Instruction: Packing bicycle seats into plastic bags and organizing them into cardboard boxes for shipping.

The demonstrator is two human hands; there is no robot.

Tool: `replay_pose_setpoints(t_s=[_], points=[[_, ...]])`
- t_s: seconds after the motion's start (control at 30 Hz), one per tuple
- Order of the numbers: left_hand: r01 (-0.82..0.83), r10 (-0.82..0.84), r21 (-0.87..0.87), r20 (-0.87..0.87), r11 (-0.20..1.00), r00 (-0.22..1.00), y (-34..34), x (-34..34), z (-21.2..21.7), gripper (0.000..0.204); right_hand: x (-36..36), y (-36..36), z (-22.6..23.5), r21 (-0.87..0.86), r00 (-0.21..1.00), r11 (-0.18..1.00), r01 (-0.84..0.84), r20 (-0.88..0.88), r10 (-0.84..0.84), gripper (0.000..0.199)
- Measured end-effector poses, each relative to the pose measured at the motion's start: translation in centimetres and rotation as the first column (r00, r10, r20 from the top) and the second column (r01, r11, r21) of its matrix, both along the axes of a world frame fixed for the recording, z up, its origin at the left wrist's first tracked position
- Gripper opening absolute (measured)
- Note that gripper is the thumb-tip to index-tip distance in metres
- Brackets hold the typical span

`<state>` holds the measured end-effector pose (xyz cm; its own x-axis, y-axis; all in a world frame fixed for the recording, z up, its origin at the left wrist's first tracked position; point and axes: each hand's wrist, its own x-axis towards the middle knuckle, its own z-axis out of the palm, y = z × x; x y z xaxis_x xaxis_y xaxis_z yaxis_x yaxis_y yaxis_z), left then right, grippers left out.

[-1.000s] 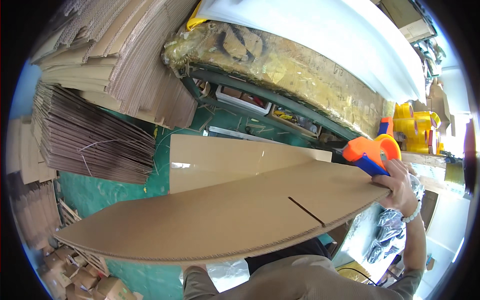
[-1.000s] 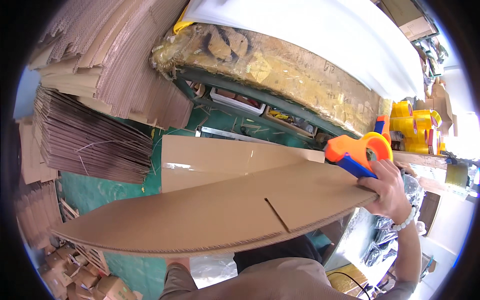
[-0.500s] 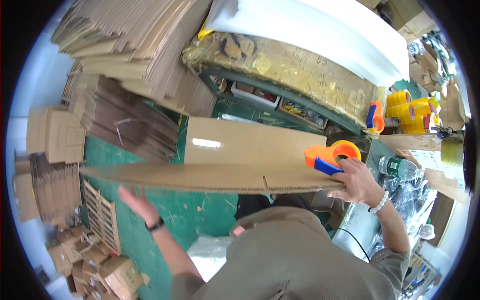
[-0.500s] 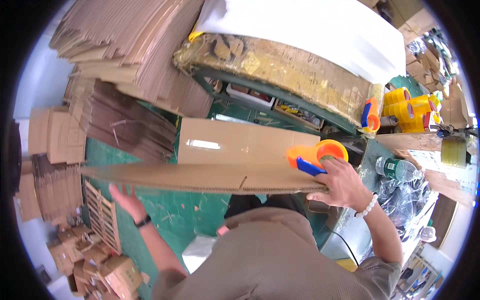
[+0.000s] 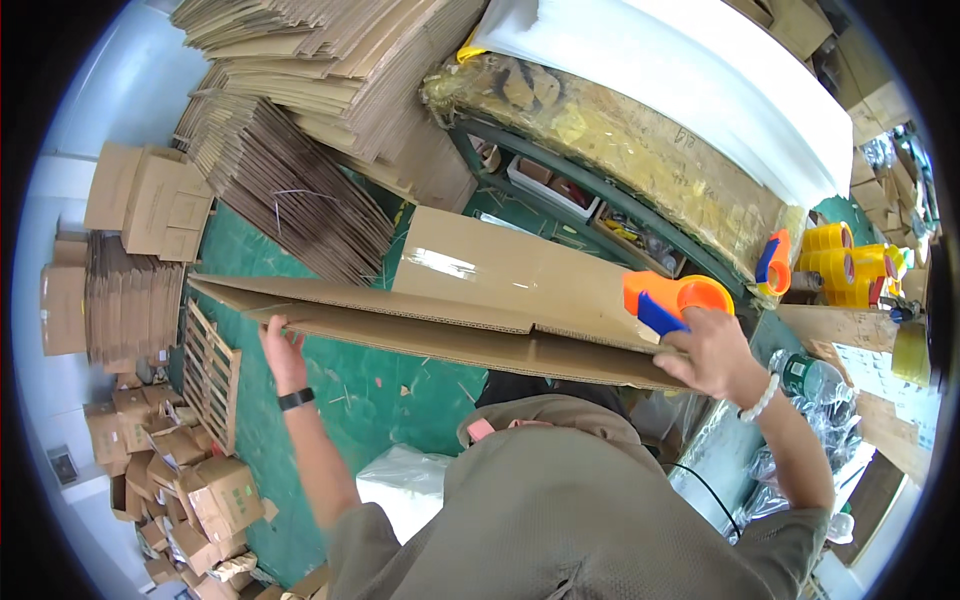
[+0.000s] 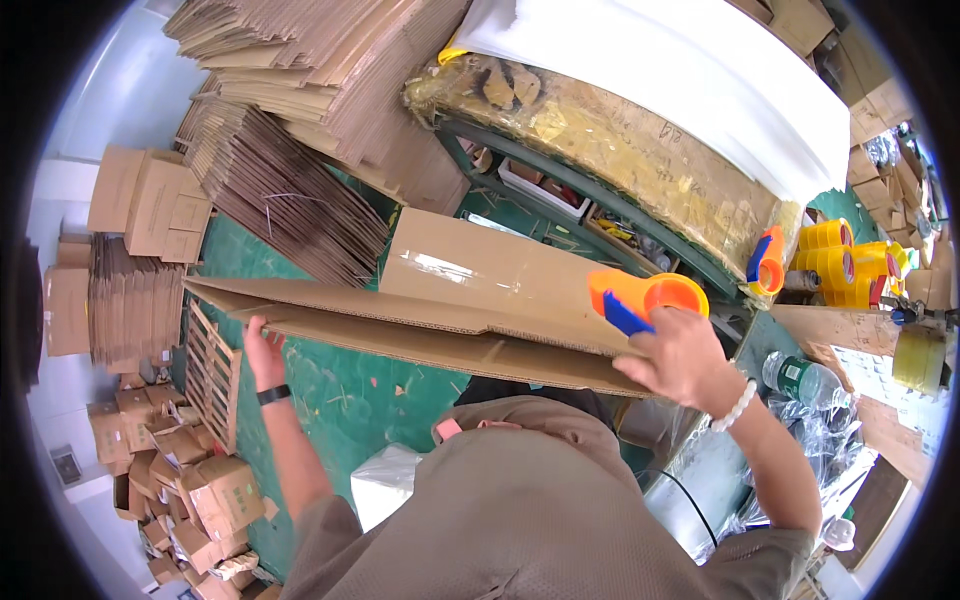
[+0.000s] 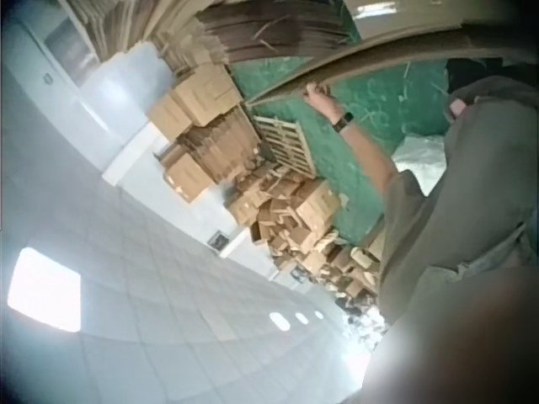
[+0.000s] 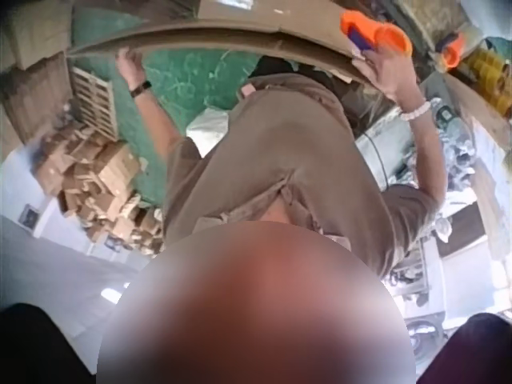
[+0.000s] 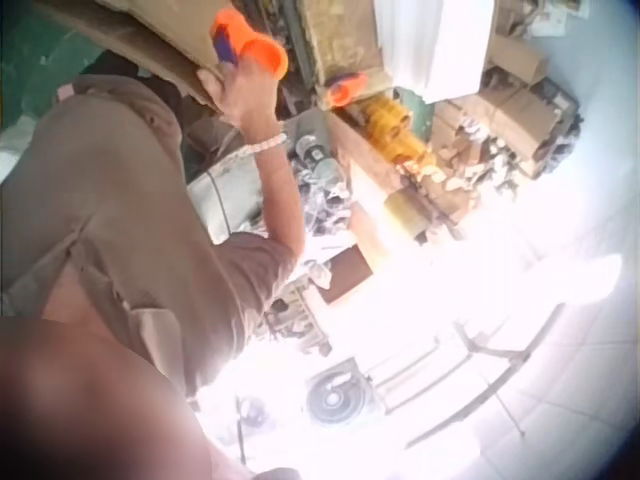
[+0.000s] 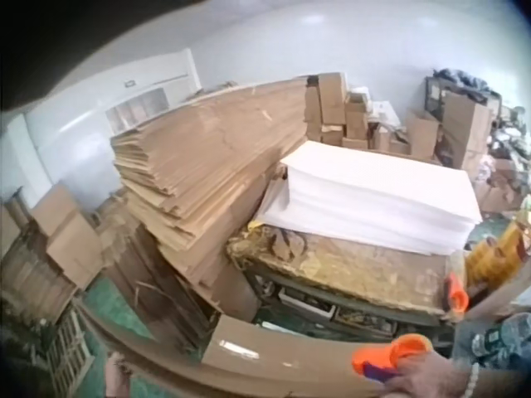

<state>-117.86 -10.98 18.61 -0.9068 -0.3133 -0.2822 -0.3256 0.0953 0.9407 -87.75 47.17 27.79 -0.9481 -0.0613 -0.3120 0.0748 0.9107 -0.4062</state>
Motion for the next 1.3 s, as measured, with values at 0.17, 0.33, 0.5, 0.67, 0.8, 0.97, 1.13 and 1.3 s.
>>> replay_pose_setpoints(t_s=[0.17,0.33,0.5,0.67,0.8,0.97,1.13,1.3], points=[[-0.297,0.325,-0.229,0.091,0.927,0.941,-10.3,-7.3,1.1,0.061,0.9,-2.5,1.0,0.098,0.96,0.977,-0.189,-0.191,0.205,0.024],[0.037,-0.042,-0.239,-0.017,0.97,0.999,-8.8,-7.4,3.4,0.076,1.4,-2.0,2.7,0.046,0.975,0.996,0.077,-0.212,-0.066,0.018],[0.297,-0.323,-0.18,-0.138,0.938,0.936,-8.0,-1.8,12.7,0.077,5.4,3.4,2.5,-0.039,0.835,0.856,0.516,-0.203,-0.512,0.027],[0.667,-0.652,-0.361,0.183,0.651,0.736,-12.0,-3.2,10.8,0.075,7.1,5.8,-2.9,-0.019,0.563,0.567,0.824,-0.094,-0.821,0.038],[0.642,-0.442,-0.645,0.474,0.414,0.762,-9.0,-9.0,8.4,0.06,5.4,2.1,-3.7,-0.004,0.584,0.589,0.808,-0.118,-0.803,0.04],[0.633,-0.599,-0.752,0.426,0.182,0.678,-8.5,-14.6,7.4,0.041,6.1,0.2,-5.2,-0.176,0.504,0.509,0.842,-0.077,-0.86,0.035],[0.729,-0.639,-0.606,0.705,-0.318,0.307,-0.8,-12.0,5.3,0.08,1.7,-5.5,-5.3,0.012,0.484,0.488,0.873,-0.137,-0.864,0.059],[0.765,-0.411,-0.214,0.909,-0.608,-0.072,2.6,-13.0,-2.5,0.125,-3.2,-7.9,-9.6,0.217,0.712,0.727,0.652,0.154,-0.685,0.075]])
